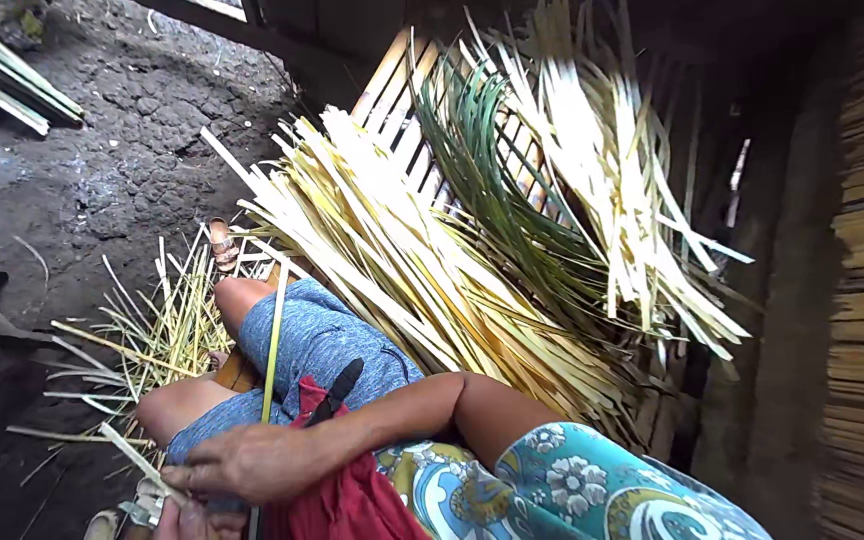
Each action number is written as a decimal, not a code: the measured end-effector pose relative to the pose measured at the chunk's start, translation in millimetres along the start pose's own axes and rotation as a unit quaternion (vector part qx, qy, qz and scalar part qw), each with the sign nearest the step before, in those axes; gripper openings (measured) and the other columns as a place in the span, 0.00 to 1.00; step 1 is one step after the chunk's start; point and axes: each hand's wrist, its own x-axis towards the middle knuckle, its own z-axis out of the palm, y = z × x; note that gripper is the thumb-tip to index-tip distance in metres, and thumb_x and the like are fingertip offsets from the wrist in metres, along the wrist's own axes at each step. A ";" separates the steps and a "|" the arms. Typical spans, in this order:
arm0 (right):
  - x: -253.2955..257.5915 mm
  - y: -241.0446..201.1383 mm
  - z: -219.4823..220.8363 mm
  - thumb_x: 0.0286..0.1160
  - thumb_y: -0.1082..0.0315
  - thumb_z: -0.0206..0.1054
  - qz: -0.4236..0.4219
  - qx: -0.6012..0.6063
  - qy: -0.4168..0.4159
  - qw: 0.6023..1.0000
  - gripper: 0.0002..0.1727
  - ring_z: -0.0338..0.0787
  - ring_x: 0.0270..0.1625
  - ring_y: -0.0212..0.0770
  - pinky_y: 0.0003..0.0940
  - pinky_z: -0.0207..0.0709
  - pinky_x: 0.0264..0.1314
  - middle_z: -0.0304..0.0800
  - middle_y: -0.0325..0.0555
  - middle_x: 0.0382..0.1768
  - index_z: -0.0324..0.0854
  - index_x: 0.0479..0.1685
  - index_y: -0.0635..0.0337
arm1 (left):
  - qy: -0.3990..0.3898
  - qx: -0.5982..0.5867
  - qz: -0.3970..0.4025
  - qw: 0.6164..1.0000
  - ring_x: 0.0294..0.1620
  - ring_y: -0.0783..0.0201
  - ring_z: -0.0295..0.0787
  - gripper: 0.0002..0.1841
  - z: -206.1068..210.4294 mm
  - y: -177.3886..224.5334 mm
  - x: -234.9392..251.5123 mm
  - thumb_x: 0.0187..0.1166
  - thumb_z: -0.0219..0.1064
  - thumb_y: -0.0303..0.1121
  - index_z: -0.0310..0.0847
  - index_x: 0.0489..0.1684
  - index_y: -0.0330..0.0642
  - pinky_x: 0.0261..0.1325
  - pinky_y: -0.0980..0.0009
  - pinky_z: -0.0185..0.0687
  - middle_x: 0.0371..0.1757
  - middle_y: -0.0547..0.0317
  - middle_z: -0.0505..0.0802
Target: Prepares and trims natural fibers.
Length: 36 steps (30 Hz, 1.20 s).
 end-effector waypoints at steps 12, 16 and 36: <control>-11.8 3.0 -60.1 0.90 0.66 0.49 0.160 0.501 -0.203 0.826 0.18 0.85 0.21 0.18 0.15 0.79 0.26 0.91 0.25 0.22 0.86 0.37 0.53 | -0.052 0.224 0.317 0.920 0.60 0.65 0.91 0.11 -36.1 -30.4 0.3 0.82 0.65 0.24 0.92 0.53 0.33 0.65 0.77 0.83 0.60 0.43 0.93; -13.0 -7.2 -68.0 0.89 0.58 0.56 0.138 0.623 -0.236 0.733 0.18 0.84 0.20 0.17 0.14 0.78 0.24 0.88 0.24 0.19 0.91 0.36 0.48 | -0.157 0.159 0.388 0.894 0.60 0.68 0.89 0.10 -50.9 -0.5 13.2 0.84 0.66 0.29 0.89 0.52 0.32 0.63 0.77 0.85 0.58 0.47 0.91; -23.8 -32.3 -35.0 0.88 0.55 0.60 -0.202 0.163 -0.115 0.959 0.19 0.85 0.30 0.30 0.22 0.77 0.36 0.88 0.42 0.24 0.89 0.39 0.61 | -0.021 -0.550 0.058 0.833 0.39 0.72 0.86 0.32 -8.9 13.9 63.0 0.93 0.34 0.58 0.74 0.20 0.58 0.53 0.75 0.83 0.23 0.73 0.82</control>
